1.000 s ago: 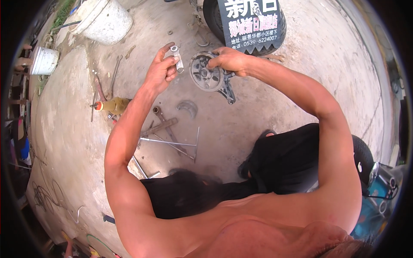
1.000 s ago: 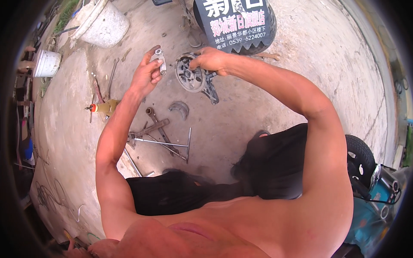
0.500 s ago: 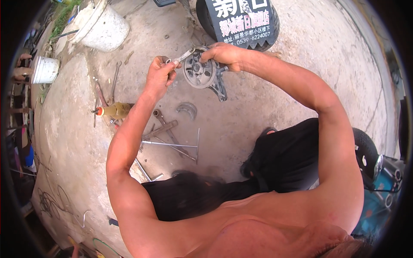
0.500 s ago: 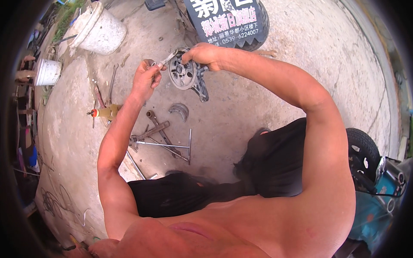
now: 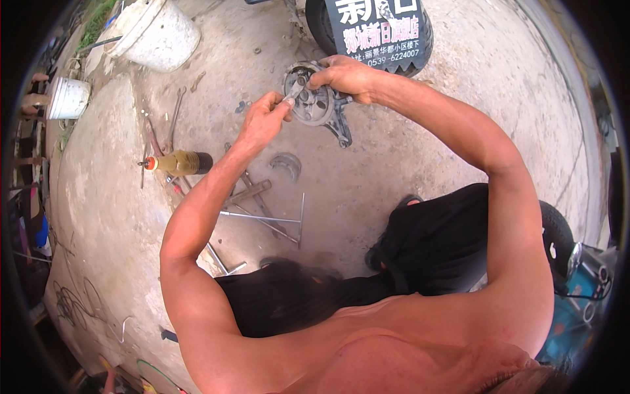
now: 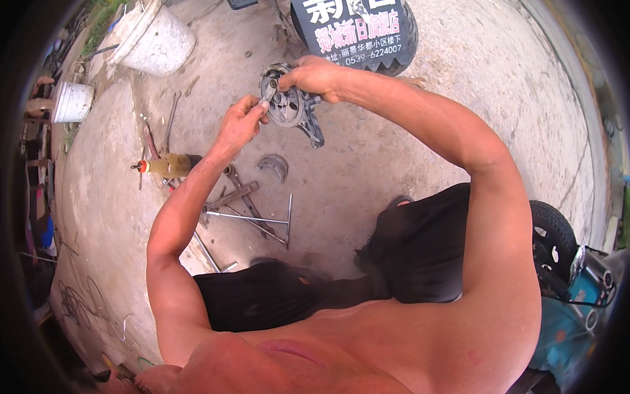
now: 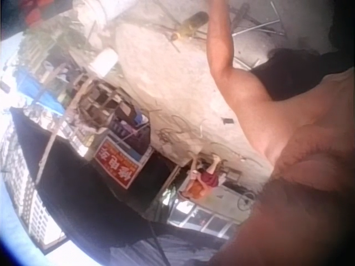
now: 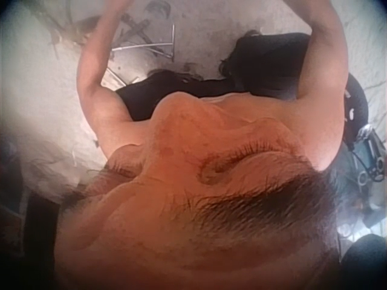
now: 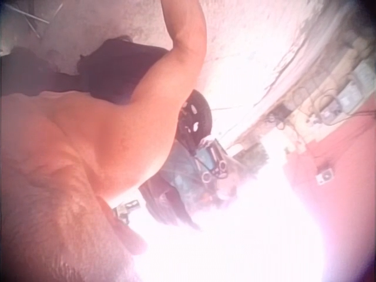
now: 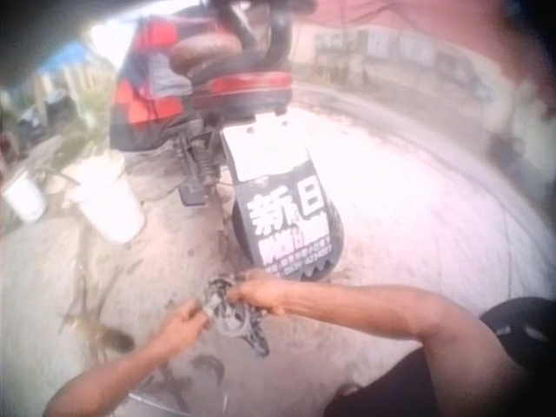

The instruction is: The person works on a motorcycle brake assembly by hand, first checking the internal components of the brake hub and then using a T-handle wrench to loosen or tighten a bolt on the brake arm.

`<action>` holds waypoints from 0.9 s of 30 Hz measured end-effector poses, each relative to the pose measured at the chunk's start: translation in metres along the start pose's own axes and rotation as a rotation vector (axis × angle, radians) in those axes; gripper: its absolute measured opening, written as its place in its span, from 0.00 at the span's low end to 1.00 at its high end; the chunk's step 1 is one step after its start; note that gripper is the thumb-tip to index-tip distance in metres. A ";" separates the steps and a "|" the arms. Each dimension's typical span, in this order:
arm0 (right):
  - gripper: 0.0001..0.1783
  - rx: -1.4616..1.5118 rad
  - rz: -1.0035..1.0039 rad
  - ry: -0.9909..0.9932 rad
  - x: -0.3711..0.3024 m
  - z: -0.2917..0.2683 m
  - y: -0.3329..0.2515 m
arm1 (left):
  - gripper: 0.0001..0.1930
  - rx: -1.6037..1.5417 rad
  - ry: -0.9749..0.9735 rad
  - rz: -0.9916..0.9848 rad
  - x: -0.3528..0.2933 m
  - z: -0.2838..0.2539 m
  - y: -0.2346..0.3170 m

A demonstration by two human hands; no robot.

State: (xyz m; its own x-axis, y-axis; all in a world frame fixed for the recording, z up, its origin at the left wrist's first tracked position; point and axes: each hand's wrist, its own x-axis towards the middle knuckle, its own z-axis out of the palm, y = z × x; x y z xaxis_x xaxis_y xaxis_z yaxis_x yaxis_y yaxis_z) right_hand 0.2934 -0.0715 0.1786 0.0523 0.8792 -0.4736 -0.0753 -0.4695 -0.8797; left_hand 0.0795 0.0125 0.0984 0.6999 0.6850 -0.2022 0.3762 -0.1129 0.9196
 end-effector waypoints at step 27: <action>0.16 0.080 0.125 -0.196 0.007 -0.017 -0.015 | 0.12 -0.835 -0.089 -0.164 -0.004 -0.034 0.024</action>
State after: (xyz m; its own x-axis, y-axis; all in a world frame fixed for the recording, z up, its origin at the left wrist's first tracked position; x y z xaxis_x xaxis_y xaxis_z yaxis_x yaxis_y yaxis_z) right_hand 0.3122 -0.0593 0.1876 -0.1562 0.8175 -0.5543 -0.1478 -0.5742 -0.8052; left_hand 0.0651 0.0317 0.1327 0.7340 0.5832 -0.3479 -0.0692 0.5738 0.8160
